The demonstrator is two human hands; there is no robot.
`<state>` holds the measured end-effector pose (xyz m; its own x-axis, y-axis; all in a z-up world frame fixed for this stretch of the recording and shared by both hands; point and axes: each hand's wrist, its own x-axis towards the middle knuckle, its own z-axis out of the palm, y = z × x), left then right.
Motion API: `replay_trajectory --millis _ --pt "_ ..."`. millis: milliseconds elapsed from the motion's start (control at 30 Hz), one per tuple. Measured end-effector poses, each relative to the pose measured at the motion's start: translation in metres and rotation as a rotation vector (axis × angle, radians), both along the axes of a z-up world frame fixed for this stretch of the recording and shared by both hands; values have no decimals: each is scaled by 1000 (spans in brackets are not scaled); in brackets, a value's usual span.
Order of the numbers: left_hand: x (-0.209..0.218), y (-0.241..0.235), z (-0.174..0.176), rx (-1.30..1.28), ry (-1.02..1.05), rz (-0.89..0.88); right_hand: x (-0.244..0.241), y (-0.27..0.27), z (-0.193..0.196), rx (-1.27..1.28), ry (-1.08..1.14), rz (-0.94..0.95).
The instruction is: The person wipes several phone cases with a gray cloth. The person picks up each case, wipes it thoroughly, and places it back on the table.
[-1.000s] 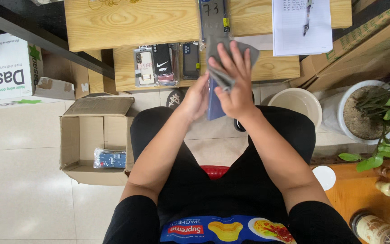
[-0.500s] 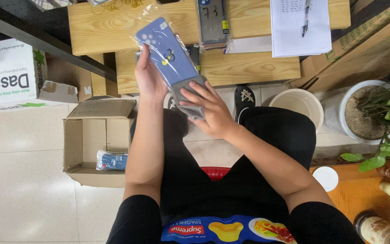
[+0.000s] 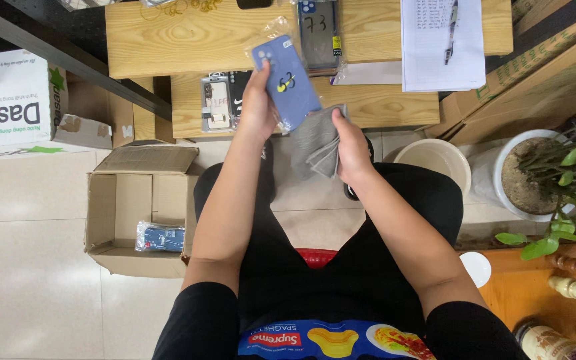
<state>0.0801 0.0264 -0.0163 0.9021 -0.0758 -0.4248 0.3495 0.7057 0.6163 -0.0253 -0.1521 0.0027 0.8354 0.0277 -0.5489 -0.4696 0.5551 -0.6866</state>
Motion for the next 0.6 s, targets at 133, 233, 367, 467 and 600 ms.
replay_trajectory --millis 133,233,367,467,600 --pt "-1 -14 7 194 6 -152 28 -13 -17 -14 -72 -218" --pt "-3 -24 -1 511 75 -207 63 -19 -18 -81 -109 -234" --pt "-16 -30 -11 1019 -217 -343 104 -12 -17 -77 14 -366" --pt "-23 -30 -14 1156 -309 -447 123 -7 -13 -101 87 -339" --pt "-25 -26 -18 1279 -289 -609 134 3 -16 -104 134 -368"
